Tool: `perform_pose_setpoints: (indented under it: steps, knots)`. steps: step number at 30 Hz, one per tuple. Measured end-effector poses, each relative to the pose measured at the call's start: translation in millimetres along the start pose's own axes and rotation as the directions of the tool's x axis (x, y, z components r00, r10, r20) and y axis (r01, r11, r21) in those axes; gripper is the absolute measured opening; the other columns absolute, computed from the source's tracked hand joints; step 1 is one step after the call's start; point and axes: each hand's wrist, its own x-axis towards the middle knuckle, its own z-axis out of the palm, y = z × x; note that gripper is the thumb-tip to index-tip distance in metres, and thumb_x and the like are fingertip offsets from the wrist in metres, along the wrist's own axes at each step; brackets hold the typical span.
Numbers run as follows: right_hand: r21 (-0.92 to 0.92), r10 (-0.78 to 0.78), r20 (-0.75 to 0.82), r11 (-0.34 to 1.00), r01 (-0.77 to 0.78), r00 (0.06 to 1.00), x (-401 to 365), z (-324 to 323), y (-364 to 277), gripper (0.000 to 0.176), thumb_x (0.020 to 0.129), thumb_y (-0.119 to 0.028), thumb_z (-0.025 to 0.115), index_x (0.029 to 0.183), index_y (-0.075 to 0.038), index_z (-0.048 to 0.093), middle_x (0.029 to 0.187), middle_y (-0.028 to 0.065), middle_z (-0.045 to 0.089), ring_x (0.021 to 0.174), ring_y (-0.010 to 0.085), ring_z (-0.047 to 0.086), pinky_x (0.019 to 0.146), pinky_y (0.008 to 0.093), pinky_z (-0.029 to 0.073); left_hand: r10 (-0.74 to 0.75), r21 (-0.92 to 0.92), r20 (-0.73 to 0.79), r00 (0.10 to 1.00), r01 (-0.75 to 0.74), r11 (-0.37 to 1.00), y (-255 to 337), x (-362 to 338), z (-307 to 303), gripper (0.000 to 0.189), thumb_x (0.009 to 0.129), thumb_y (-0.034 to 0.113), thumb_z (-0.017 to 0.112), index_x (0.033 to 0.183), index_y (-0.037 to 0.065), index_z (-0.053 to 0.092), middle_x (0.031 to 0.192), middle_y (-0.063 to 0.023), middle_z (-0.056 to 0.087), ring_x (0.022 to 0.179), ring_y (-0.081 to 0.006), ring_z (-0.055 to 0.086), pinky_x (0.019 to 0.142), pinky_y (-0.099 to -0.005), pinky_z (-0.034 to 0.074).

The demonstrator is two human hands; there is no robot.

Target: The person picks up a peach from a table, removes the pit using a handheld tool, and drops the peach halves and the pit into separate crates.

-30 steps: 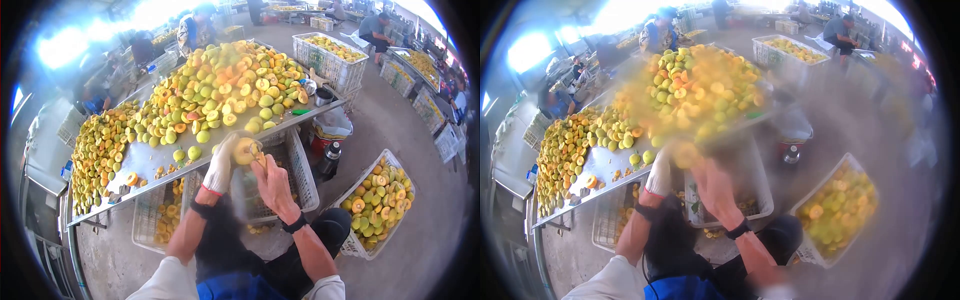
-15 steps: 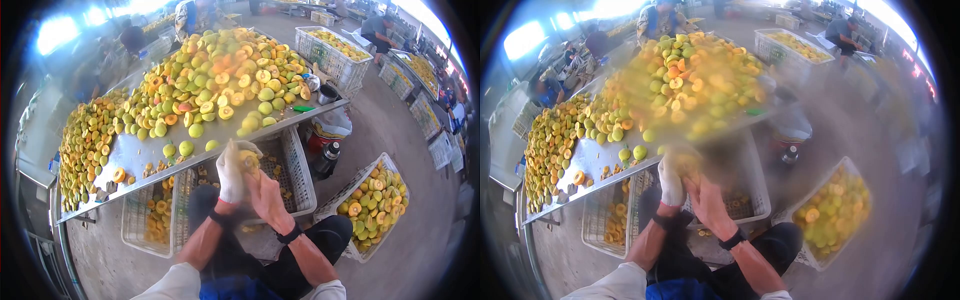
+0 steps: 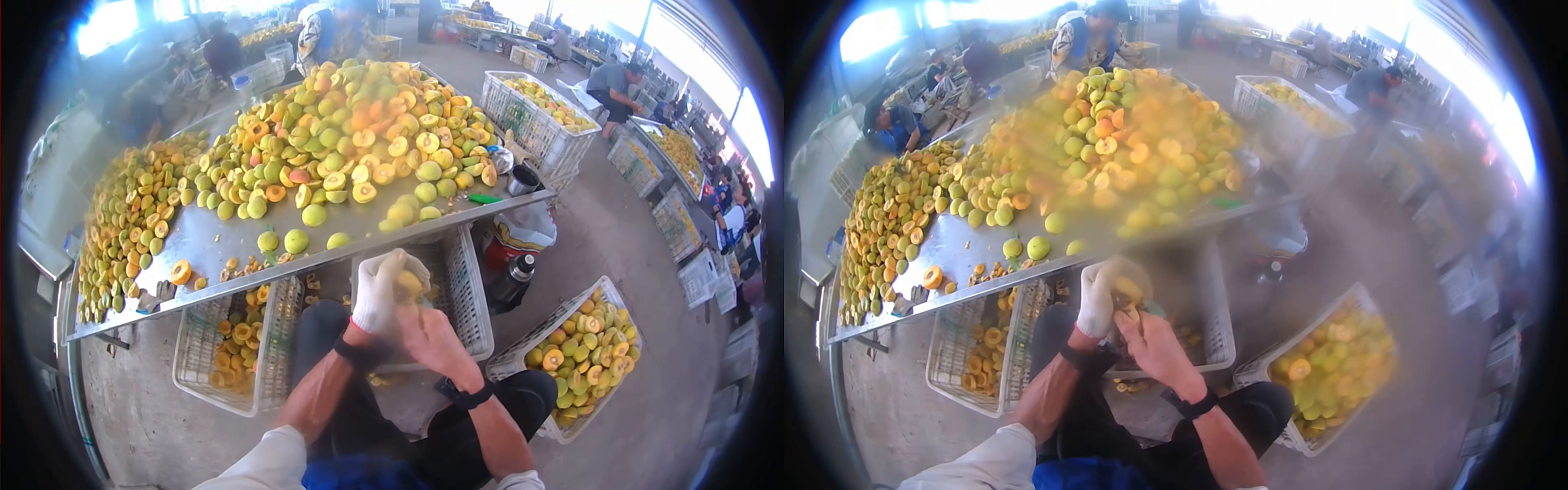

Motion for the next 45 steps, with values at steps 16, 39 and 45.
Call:
perform_pose_setpoints:
  steps: [16, 39, 45]
  knots:
    - [0.324, 0.341, 0.157, 0.869, -0.375, 0.927, -5.4, -0.1, -3.5, 0.052, 0.109, -0.050, 0.048, 0.074, -0.013, 0.044, 0.059, -0.0061, 0.041, 0.042, 0.0023, 0.036, 0.037, 0.0229, 0.027, -0.199, -0.279, 0.061, 0.978, 0.208, 0.937, -25.8, 9.8, 2.4, 0.050, 0.105, 0.040, 0.046, 0.085, -0.002, 0.067, 0.075, -0.0159, 0.068, 0.062, -0.0235, 0.065, 0.056, -0.0329, 0.053]
    - [-0.706, -0.141, -0.357, 0.688, -0.168, 0.923, -32.6, -47.5, 41.9, 0.040, 0.103, -0.038, 0.061, 0.093, 0.000, 0.058, 0.077, 0.0314, 0.065, 0.080, 0.0530, 0.064, 0.066, 0.0587, 0.048, 0.084, 0.762, -0.017, 0.996, -0.042, 0.647, -62.7, 10.1, -17.4, 0.038, 0.092, 0.028, 0.061, 0.123, 0.008, 0.068, 0.111, -0.0213, 0.073, 0.101, -0.0399, 0.071, 0.092, -0.0451, 0.054]
    - [-0.724, -0.089, -0.346, 0.658, -0.206, 0.934, -34.6, -42.8, 63.5, 0.035, 0.105, -0.034, 0.056, 0.101, 0.001, 0.056, 0.080, 0.0329, 0.066, 0.083, 0.0533, 0.065, 0.070, 0.0595, 0.049, -0.038, 0.693, 0.054, 0.998, -0.010, 0.721, -11.1, -5.9, -15.2, 0.040, 0.094, 0.033, 0.058, 0.123, 0.008, 0.071, 0.110, -0.0207, 0.074, 0.104, -0.0337, 0.071, 0.095, -0.0412, 0.053]
